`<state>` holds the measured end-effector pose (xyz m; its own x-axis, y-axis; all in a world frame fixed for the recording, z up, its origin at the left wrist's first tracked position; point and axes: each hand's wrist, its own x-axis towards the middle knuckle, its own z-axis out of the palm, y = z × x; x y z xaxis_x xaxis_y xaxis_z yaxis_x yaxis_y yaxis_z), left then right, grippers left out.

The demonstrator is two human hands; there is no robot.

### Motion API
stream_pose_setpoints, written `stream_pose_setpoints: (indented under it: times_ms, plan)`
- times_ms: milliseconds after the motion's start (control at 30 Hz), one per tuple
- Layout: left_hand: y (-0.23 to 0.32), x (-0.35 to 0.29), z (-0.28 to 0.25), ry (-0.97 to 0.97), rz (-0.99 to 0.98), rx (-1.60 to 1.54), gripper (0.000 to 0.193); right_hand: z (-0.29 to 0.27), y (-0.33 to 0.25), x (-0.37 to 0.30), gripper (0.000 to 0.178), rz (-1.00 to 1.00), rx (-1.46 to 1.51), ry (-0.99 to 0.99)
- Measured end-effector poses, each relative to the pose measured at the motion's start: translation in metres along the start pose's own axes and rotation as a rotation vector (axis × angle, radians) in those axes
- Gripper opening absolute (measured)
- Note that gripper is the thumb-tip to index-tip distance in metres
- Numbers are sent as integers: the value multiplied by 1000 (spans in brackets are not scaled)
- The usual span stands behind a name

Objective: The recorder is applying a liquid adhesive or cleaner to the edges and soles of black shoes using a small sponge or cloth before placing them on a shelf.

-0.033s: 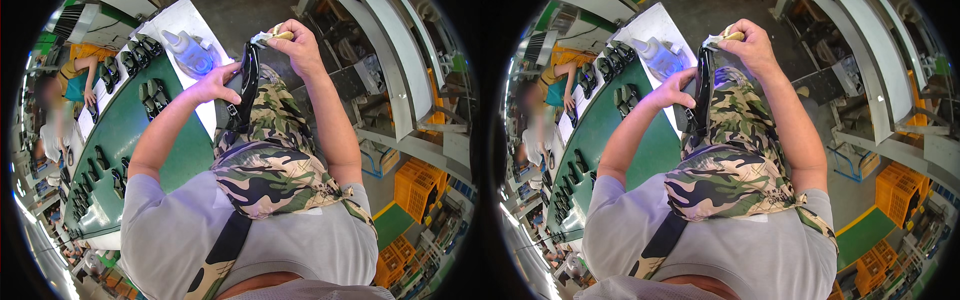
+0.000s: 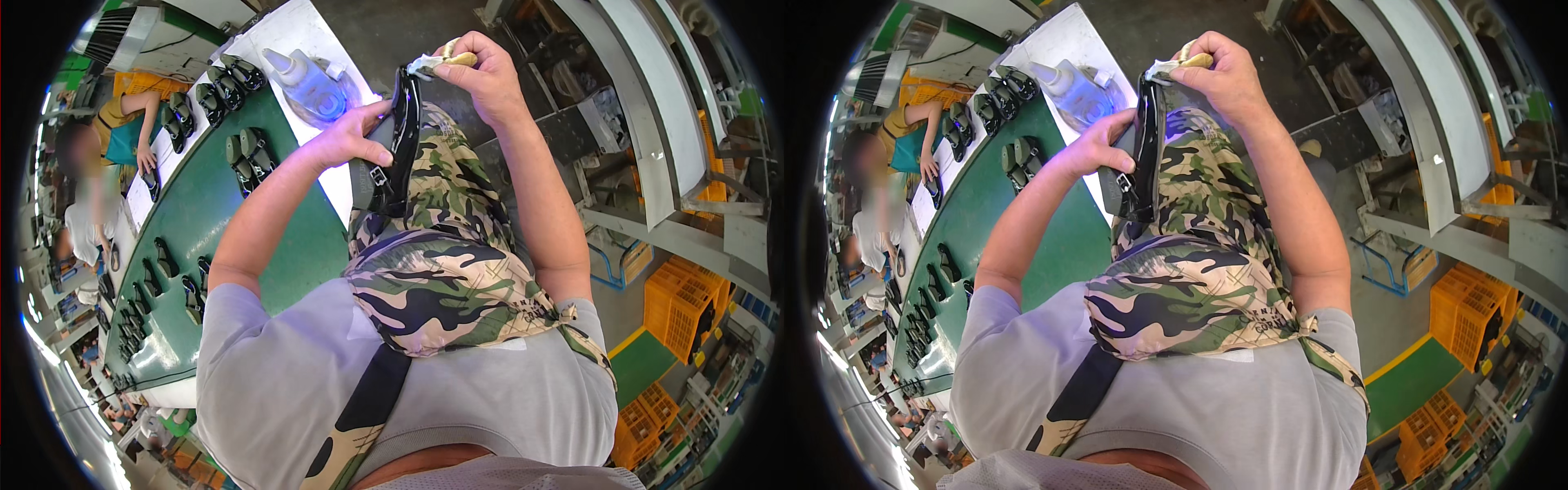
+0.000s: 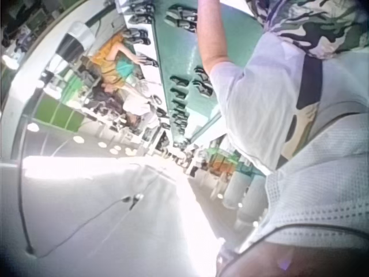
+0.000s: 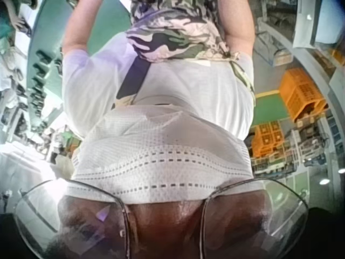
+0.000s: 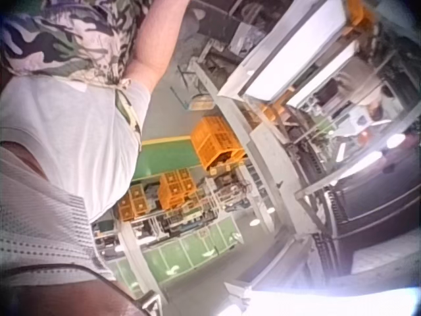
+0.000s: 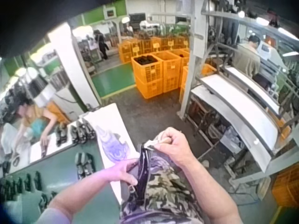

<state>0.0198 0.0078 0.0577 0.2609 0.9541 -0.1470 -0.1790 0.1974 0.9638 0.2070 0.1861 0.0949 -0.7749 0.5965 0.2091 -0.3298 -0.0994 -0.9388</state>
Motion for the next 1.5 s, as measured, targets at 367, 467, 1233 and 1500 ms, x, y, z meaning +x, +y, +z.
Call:
stream_pose_setpoints:
  times_ms: [367, 467, 1233, 1500]
  plan:
    - [-15, 4, 0, 195, -131, -376, 74, 6, 24, -27, 20, 40, -94, -89]
    - [-26, 7, -7, 216, -129, -441, 60, 9, 27, -41, 19, 101, -66, -106]
    - [-32, 53, 16, 614, 289, -582, 46, -28, 46, -100, 20, 190, 384, 508]
    - [6, 86, 49, 695, 350, 127, 72, -40, 35, -102, 23, 300, 323, 730]
